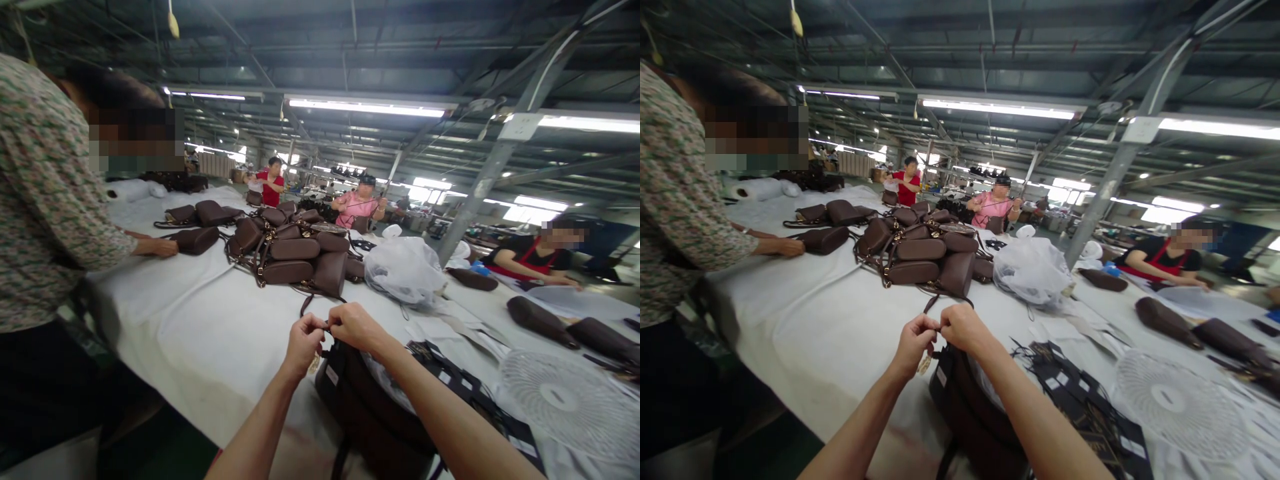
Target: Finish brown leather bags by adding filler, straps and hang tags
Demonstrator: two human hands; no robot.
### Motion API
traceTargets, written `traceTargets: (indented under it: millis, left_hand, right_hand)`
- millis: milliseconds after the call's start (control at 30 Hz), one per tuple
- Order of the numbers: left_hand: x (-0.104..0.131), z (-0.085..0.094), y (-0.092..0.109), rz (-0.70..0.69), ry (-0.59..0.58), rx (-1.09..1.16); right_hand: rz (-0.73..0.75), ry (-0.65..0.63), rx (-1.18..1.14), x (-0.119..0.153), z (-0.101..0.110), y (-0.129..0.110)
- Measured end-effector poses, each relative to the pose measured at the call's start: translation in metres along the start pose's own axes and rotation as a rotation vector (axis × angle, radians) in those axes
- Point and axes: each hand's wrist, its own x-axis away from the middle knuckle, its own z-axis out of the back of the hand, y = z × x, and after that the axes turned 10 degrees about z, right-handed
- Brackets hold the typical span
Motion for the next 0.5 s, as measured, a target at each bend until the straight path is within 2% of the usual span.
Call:
traceTargets:
  millis: [133,267,367,500]
  left_hand:
    - [0.000,-0.005,-0.005,0.063,0.015,0.124]
    - [0.003,-0.004,-0.003,0.177,-0.100,0.317]
    - [0.004,-0.001,0.000,0.265,-0.187,0.363]
    - [0.002,0.002,0.000,0.301,-0.244,0.444]
  right_hand:
    - [-0.005,0.010,-0.011,0.001,-0.003,0.002]
    - [-0.002,0.015,-0.023,0.005,-0.006,0.004]
    - [0.020,0.019,-0.002,0.010,-0.008,0.003]
    - [0.114,-0.021,0.163,0.023,-0.002,-0.009]
